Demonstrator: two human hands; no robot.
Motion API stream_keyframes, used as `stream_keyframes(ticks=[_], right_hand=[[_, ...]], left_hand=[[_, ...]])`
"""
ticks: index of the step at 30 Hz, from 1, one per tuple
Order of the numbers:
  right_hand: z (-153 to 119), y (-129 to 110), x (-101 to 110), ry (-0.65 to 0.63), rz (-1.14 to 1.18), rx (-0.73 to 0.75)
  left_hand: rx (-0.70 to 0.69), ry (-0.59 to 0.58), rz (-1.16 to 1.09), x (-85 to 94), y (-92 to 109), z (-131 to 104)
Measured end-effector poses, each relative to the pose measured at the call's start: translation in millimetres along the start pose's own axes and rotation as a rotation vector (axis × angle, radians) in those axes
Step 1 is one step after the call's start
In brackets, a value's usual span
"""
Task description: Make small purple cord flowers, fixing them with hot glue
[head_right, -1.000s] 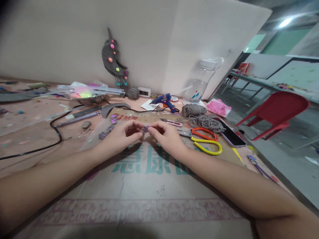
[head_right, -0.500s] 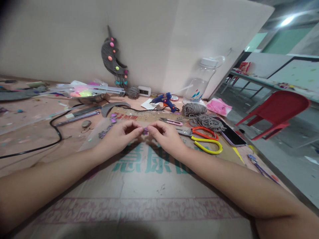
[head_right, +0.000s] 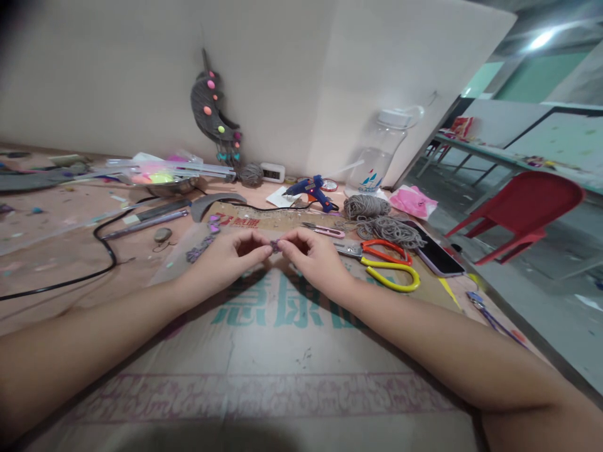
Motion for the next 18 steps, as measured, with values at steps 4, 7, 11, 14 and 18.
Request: stream_keyframes(ticks=[4,7,11,14,18], right_hand=[[1,3,-1,-0.018,0.06,-0.032],[2,10,-3,-0.033,0.195,-0.076],[2,15,-7,-0.061,0.263,-0.091],[0,12,-5,-0.028,0.166,-0.059],[-3,1,-5,-0.023,-0.005,0.007]], left_hand=[[0.0,0.018,0.008,1.1,1,0],[0.002,0.05,-0.014,4.0,1,0],[-0.035,0.093,-0.002,7.8,3,0],[-0.048,0.122,0.016,9.8,4,0],[-0.054,0.116,0.023,9.1,5,-1]])
Point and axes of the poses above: each hand's wrist, its own z-axis towards the middle knuckle, its own x-axis out of the back of the hand, y = z × x, the point moved 6 cm from there along z, towards the middle knuckle, and after that the axes turned 1 degree about -y, right-handed, at the moved point
